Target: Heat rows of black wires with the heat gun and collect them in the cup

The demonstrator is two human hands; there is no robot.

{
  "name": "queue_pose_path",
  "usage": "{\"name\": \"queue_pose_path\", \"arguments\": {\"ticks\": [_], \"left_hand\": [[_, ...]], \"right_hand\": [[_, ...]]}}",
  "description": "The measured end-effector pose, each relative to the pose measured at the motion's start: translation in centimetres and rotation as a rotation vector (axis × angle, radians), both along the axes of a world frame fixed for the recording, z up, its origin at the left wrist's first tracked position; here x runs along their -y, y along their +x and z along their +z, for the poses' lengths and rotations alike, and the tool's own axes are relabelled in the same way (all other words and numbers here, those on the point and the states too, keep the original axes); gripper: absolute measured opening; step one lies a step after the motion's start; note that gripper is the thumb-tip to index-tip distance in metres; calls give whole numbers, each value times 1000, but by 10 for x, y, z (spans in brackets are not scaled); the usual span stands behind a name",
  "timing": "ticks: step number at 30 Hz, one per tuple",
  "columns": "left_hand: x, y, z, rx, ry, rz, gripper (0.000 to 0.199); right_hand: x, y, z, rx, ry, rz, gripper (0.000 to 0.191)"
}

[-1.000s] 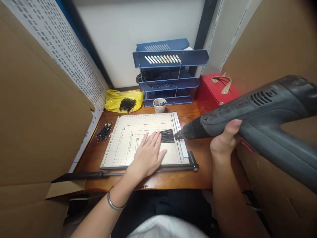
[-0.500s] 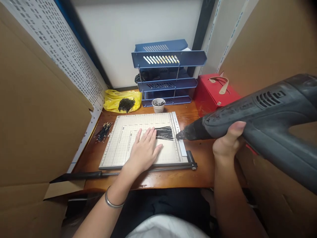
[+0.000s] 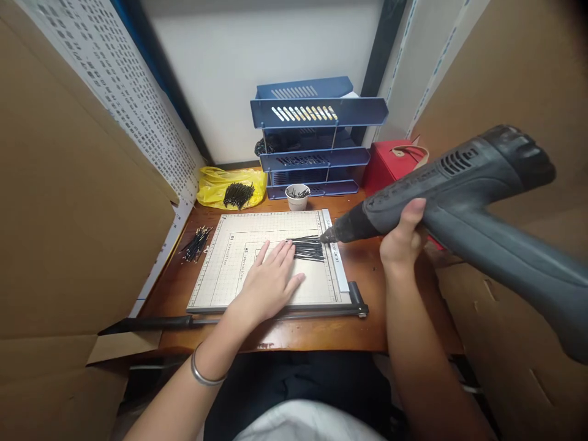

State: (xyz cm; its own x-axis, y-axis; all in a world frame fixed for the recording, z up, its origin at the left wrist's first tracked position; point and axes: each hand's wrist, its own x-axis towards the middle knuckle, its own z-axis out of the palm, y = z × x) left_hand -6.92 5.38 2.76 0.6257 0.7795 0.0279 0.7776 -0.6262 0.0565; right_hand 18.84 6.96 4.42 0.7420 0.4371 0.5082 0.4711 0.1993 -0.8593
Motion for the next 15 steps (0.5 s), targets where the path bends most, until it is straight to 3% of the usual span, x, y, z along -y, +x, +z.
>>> {"name": "queue_pose_path", "arguments": {"ticks": [6,12,15], "left_hand": [[5,7,-7,12,57,-8,68],[3,12,-5,16,66,22,72],[0,9,-2,45,70,33,68]], "right_hand": [[24,-3,-9,74,48,-54,77],[7,0,-6,-13,-80,-28,89],[2,2,-9,8,-56,-35,88]]}}
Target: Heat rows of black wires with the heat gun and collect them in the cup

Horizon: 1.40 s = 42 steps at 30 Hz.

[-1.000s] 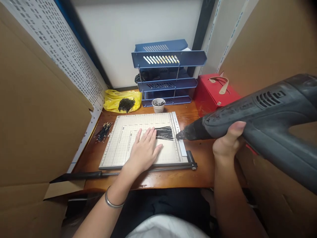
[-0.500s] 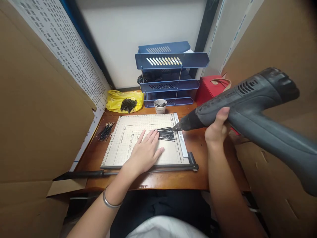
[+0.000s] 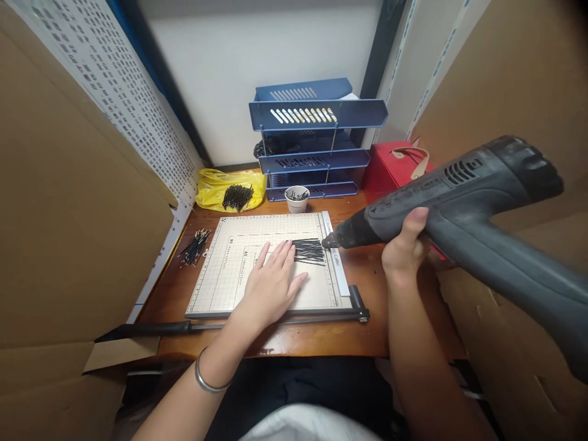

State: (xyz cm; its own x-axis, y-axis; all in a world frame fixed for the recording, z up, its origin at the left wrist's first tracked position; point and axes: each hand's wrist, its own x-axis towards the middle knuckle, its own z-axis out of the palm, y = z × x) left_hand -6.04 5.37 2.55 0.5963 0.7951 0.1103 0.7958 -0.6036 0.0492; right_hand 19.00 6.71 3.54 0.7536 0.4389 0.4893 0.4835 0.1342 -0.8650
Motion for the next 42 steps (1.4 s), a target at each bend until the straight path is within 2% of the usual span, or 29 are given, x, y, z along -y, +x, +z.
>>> {"name": "queue_pose_path", "arguments": {"ticks": [3,7,11,16,22,26,31,35,42], "left_hand": [[-13,-3,4,84,-23,51,58],[-49,-7,12,306,-132,138,40],[-85,-8,12,370,-247,69,28],[-108,-1,6,419,-381,19,25],[-115,4,-2,465,-452,58,17],[-113,6,-2,491,-420,95,18],[-109,7,1,519,-378,116,24],[-110,5,0,521,-391,81,29],[-106,-3,7,520,-286,58,31]], "right_hand": [[-3,1,1,41,59,-20,87],[-6,0,6,0,24,5,87],[4,1,6,19,43,-17,83],[18,3,4,36,115,-16,78],[1,4,4,-22,51,-1,85],[-16,1,8,-25,-12,4,80],[-9,-1,7,2,-22,-3,81],[1,-2,3,12,-30,-6,84],[-27,-4,9,-2,-38,61,83]]}}
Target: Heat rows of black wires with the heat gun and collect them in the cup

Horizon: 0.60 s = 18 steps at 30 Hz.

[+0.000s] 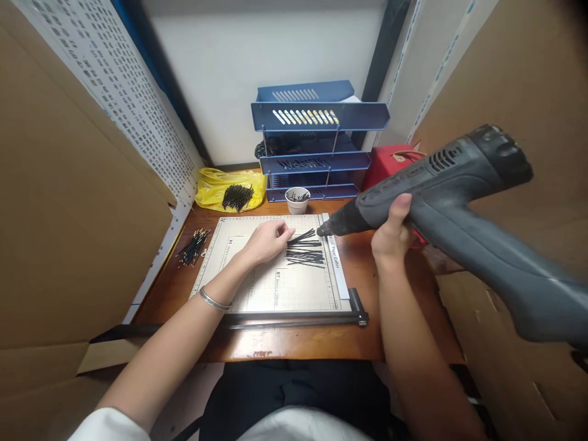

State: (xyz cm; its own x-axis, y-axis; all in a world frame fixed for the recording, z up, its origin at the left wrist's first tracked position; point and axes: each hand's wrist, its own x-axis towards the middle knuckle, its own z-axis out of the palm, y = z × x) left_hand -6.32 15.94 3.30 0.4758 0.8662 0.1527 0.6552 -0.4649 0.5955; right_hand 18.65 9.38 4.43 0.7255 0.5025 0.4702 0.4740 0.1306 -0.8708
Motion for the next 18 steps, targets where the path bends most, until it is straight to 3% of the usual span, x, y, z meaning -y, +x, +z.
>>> {"name": "queue_pose_path", "arguments": {"ticks": [5,9,13,16,18], "left_hand": [[32,-15,3,-15,67,14,35],[53,-12,4,-29,146,-74,17],[53,1,3,-151,168,-170,17],[44,9,-1,-174,177,-149,4],[39,12,-4,-162,181,-108,6]], "right_hand": [[14,1,-1,49,42,3,84],[44,-4,6,85,85,-39,75],[58,-8,13,93,117,-51,73],[57,-7,12,99,116,-70,73],[53,-6,10,85,112,-68,75]]}}
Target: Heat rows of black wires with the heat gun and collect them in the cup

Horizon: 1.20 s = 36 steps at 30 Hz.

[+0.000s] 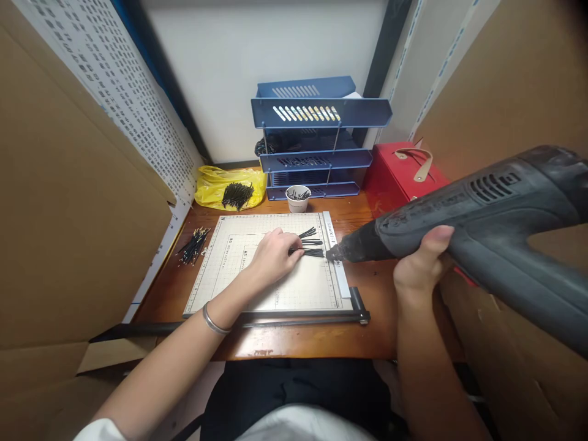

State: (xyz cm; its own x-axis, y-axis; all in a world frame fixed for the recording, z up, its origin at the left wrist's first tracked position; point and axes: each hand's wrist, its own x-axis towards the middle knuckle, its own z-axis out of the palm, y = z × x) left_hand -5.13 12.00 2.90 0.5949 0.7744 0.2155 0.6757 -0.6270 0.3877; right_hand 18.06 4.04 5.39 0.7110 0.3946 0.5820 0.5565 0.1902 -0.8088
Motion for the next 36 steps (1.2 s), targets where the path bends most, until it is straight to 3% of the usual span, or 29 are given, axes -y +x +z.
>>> {"name": "queue_pose_path", "arguments": {"ticks": [5,8,11,17,21,24,26,29,31,34,36], "left_hand": [[-5,-3,0,55,31,73,8],[-6,-8,1,76,6,40,38],[-10,-9,-1,121,-117,37,65],[-27,1,-10,241,-228,114,49],[-32,0,-12,279,-282,66,40],[-28,-10,-9,309,-304,29,39],[-18,-21,-3,340,-263,60,40],[13,-35,11,367,-92,210,23],[43,-36,20,354,-99,317,50],[89,-19,22,398,-363,186,56],[110,1,16,431,-686,-7,45]], "right_hand": [[-10,3,-4,-66,-97,-17,79],[-7,3,-4,-56,-55,-31,79],[-4,3,-7,-44,-15,-31,81],[-33,5,-9,-158,-125,8,85],[-59,5,2,-179,-120,49,88],[-54,7,4,-158,-110,44,88],[-39,9,-1,-135,-96,17,88],[-12,9,-10,-104,-91,-30,87],[-2,6,-12,-107,-68,-50,88],[-4,-5,-4,-265,-32,14,92],[-10,-16,7,-439,-22,128,92]]}}
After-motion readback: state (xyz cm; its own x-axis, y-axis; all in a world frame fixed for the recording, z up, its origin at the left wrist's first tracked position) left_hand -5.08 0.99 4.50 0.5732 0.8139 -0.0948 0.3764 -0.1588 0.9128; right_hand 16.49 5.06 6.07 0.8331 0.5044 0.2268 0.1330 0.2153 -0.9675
